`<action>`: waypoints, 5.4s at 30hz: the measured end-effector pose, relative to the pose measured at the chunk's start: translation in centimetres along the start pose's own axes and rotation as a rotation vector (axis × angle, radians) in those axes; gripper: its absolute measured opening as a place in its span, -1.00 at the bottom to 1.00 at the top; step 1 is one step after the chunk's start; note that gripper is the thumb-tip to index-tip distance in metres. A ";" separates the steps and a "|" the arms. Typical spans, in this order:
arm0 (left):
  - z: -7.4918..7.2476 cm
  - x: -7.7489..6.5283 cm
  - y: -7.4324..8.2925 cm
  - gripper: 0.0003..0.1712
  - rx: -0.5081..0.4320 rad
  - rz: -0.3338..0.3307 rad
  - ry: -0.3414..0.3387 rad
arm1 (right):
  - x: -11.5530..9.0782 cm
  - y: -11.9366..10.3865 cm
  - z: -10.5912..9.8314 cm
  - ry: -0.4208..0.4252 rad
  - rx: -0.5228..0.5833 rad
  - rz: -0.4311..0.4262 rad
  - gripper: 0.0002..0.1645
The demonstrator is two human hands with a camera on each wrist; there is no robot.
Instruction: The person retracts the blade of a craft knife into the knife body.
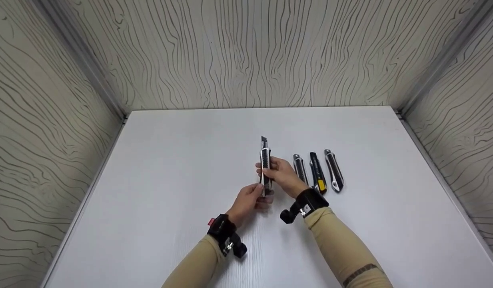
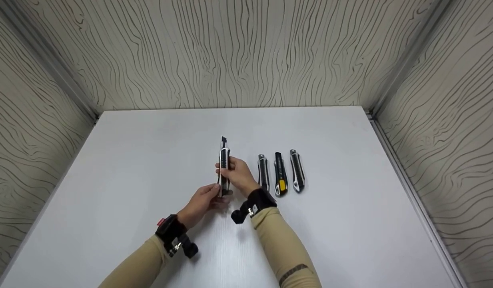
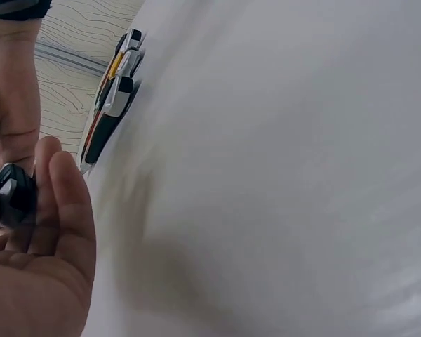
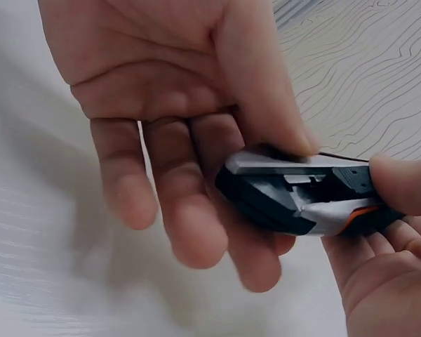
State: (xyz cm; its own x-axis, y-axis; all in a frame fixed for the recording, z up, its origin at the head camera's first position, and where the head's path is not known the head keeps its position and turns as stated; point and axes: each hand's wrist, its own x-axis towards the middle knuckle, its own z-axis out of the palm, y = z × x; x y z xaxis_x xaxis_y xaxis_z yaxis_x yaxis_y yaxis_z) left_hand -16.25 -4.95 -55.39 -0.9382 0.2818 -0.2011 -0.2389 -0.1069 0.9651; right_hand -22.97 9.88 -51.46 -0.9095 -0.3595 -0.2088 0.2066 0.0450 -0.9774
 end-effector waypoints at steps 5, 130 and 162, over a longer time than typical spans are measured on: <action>0.2 -0.1 -0.2 -0.58 -0.007 0.034 0.014 | 0.0 0.2 -0.1 0.000 -0.005 -0.003 -0.42; 0.5 0.0 0.3 -0.54 -0.002 0.046 0.127 | -1.0 0.4 0.8 -0.001 -0.041 0.003 -0.46; 2.8 0.4 -0.4 -0.64 0.030 -0.024 0.038 | -2.8 1.1 -1.6 0.217 -0.359 -0.018 -0.48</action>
State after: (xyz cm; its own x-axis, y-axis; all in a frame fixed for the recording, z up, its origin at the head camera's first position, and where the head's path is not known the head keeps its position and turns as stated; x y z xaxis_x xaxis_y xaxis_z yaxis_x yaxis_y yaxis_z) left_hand -15.85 -2.13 -55.38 -0.9412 0.2475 -0.2299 -0.2543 -0.0715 0.9645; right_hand -20.75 12.49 -51.99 -0.9746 -0.1603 -0.1563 0.0860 0.3767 -0.9223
